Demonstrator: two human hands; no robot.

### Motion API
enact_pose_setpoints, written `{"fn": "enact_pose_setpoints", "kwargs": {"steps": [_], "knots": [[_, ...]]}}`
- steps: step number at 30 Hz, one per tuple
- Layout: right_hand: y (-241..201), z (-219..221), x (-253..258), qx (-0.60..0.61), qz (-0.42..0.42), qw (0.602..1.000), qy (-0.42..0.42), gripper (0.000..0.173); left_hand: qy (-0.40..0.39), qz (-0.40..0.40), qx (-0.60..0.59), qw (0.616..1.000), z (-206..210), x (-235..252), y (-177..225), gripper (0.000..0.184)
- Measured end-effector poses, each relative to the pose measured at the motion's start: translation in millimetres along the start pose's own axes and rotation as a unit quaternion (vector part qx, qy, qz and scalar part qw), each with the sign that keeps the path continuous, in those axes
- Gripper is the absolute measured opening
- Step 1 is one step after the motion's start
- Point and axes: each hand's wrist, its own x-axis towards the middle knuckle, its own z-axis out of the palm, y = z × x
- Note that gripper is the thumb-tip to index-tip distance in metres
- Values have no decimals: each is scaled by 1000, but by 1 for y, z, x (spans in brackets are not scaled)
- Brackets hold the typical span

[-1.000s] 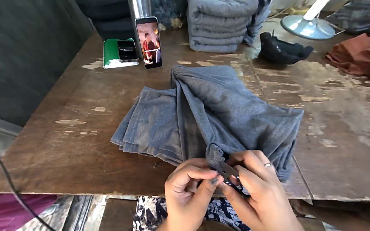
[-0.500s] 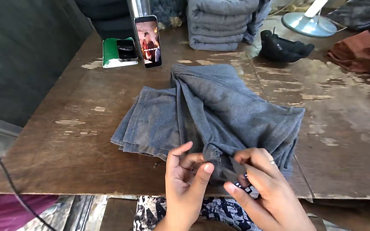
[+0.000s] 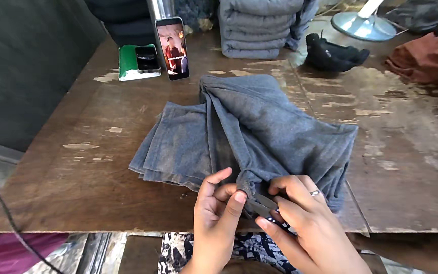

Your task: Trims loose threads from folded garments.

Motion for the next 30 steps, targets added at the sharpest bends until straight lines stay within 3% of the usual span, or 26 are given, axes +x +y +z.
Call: {"fn": "enact_pose_setpoints", "kwargs": {"steps": [25, 30], "knots": [[4, 4, 2, -14, -32, 999, 19, 43, 8, 43, -5, 999, -7, -3, -5, 32], [5, 7, 5, -8, -35, 999, 26, 42, -14, 66, 37, 997, -8, -2, -7, 30]]}}
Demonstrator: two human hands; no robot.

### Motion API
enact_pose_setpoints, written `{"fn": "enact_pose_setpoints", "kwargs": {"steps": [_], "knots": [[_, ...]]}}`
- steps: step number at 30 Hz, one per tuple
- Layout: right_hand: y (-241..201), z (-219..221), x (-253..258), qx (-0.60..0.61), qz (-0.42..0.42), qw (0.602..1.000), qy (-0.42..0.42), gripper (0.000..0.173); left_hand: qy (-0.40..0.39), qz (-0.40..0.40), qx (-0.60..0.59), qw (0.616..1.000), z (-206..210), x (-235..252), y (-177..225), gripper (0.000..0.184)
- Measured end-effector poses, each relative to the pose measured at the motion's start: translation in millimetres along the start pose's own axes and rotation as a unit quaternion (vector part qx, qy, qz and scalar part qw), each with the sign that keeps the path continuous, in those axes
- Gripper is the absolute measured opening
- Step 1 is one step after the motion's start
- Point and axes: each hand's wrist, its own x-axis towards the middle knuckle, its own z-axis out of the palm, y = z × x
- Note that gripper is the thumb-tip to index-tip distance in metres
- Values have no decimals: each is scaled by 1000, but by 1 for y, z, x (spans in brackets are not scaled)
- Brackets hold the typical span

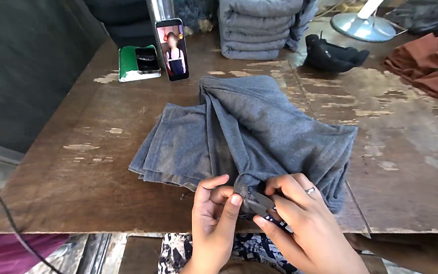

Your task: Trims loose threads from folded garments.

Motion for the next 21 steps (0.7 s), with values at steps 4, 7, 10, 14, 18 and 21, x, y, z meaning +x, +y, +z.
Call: {"fn": "enact_pose_setpoints", "kwargs": {"steps": [4, 7, 10, 14, 18, 21], "knots": [[-1, 1, 7, -9, -5, 1000, -14, 44, -14, 15, 20, 1000, -1, 0, -3, 30], [0, 1, 9, -5, -11, 1000, -14, 46, -16, 14, 18, 1000, -2, 0, -3, 30], [2, 0, 9, 23, -10, 1000, -6, 47, -15, 15, 18, 1000, -2, 0, -3, 29], [13, -8, 10, 58, 27, 997, 53, 41, -27, 16, -4, 1000, -3, 0, -3, 30], [32, -9, 14, 51, 27, 996, 65, 19, -32, 83, 72, 993, -7, -1, -1, 20], [46, -22, 6, 161, -2, 981, 112, 16, -81, 173, 221, 956, -19, 1, 4, 11]]}}
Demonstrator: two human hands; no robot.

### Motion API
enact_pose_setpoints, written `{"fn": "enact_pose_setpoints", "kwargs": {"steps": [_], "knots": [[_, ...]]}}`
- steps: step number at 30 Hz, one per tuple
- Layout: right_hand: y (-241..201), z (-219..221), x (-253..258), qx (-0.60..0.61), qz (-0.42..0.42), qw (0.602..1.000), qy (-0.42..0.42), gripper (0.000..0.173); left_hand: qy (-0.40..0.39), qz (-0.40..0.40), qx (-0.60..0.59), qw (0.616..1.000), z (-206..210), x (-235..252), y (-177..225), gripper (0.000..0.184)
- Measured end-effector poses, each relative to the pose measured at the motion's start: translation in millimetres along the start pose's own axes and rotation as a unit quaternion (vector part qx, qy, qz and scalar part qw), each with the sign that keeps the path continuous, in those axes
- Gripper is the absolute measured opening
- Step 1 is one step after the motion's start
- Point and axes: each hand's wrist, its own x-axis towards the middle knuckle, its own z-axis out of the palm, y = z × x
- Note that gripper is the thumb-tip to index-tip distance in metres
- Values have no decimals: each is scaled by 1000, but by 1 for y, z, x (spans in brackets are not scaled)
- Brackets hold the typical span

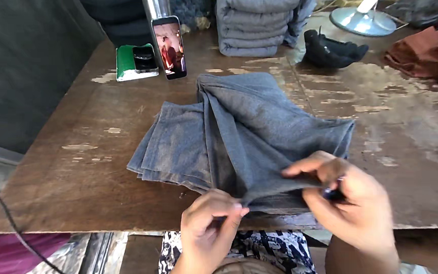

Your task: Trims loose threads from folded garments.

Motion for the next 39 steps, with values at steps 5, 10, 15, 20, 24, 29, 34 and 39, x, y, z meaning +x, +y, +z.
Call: {"fn": "enact_pose_setpoints", "kwargs": {"steps": [5, 10, 15, 20, 24, 29, 34, 39], "knots": [[3, -16, -14, -38, 12, 993, -115, 23, -87, -50, 15, 995, -15, -5, 2, 6], [-17, -12, -10, -189, -36, 956, -220, 57, -39, -198, -116, 972, -18, -1, 8, 10], [-26, -7, -8, -259, -62, 932, -247, 57, -37, -205, -53, 977, -14, -2, 15, 8], [-31, -2, -5, -303, -90, 915, -248, 57, -34, -194, -72, 978, -12, -2, 17, 8], [-35, 0, -3, -316, -82, 911, -253, 54, -37, -188, -94, 977, -12, -2, 16, 7], [-34, -1, -4, -310, -78, 912, -258, 53, -32, -192, -103, 975, -15, -3, 16, 7], [-38, -2, -3, -317, -67, 908, -266, 54, -32, -193, -117, 974, -15, -4, 17, 8], [-41, 2, -1, -321, -53, 909, -259, 55, -56, -186, -136, 971, -17, -3, 17, 7]]}}
